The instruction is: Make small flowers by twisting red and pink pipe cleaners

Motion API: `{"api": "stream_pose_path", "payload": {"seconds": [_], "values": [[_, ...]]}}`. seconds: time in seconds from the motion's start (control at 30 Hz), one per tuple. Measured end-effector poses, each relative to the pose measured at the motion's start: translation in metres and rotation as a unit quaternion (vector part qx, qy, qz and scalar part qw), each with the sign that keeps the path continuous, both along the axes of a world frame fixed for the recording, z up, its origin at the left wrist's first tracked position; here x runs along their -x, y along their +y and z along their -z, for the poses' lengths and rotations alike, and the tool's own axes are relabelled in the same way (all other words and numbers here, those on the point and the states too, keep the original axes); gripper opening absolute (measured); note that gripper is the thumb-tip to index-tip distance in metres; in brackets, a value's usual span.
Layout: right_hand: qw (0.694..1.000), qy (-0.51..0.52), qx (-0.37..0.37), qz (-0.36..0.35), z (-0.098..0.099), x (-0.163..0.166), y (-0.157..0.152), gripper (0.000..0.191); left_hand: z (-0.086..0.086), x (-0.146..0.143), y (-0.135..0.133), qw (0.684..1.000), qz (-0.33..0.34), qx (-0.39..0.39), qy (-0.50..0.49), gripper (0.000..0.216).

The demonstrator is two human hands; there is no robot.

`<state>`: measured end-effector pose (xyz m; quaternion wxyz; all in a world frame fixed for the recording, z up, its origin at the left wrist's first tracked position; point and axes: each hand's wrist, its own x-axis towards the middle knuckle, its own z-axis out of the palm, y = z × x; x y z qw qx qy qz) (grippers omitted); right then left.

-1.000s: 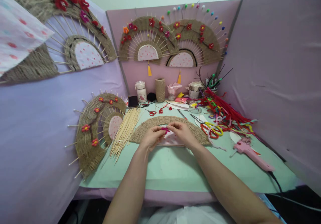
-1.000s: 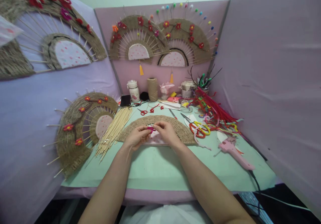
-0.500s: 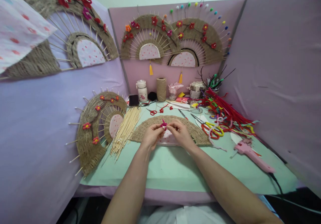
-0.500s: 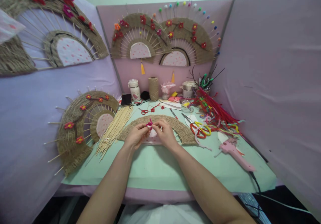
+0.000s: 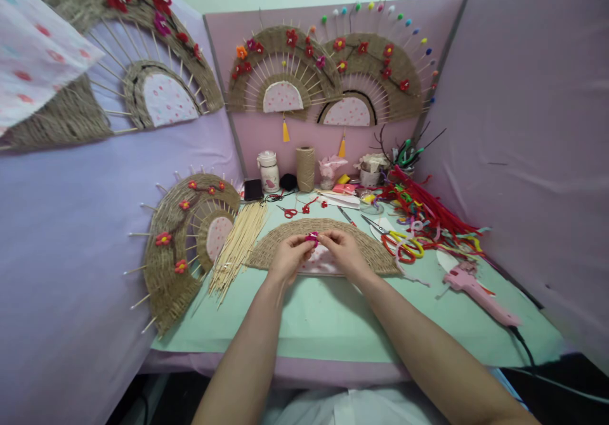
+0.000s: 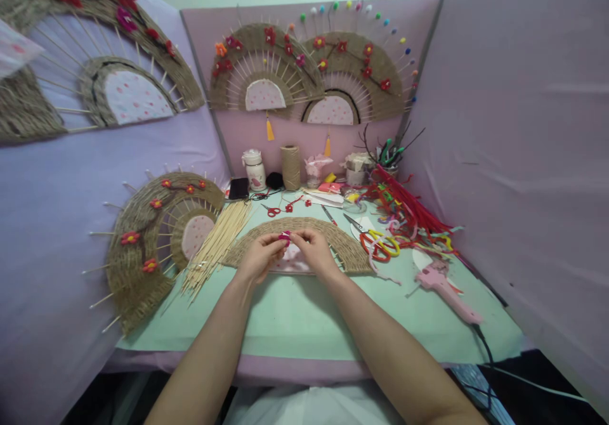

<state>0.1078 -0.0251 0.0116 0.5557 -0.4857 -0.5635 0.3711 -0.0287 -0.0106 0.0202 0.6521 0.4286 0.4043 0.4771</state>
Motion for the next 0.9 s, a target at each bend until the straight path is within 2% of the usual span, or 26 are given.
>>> {"api": "stream_pose_path", "payload": {"seconds": [0.13,0.33,0.47,0.57,0.67,0.8,0.9], "values": [[0.998,0.037,0.052,-0.012,-0.0032,0.0012,-0.0025,0.027,0.0001,0.0002,0.0012,1.000,-0.003,-0.001,-0.023,0.027],[0.995,0.083,0.047,-0.008,-0.0028,0.0003,-0.0025,0.030,-0.0011,-0.0018,0.0007,0.999,-0.029,-0.002,-0.028,0.027],[0.997,0.071,0.037,0.004,-0.0020,-0.0004,-0.0016,0.031,-0.0018,-0.0025,0.0004,0.999,-0.046,-0.007,-0.022,0.022],[0.999,0.037,0.008,0.006,-0.0012,0.0000,-0.0012,0.028,-0.0018,-0.0028,0.0003,0.998,-0.050,-0.006,-0.023,0.021],[0.998,-0.023,-0.055,0.009,-0.0004,0.0014,-0.0019,0.025,-0.0019,-0.0037,-0.0001,0.999,-0.049,-0.007,-0.021,0.021],[0.986,-0.099,-0.123,0.048,0.0002,0.0053,-0.0060,0.021,0.0004,-0.0055,-0.0009,0.999,-0.039,-0.027,-0.021,0.020],[0.981,-0.114,-0.139,0.076,0.0008,0.0078,-0.0085,0.019,0.0028,-0.0064,-0.0018,0.999,-0.027,-0.039,-0.022,0.020]]}}
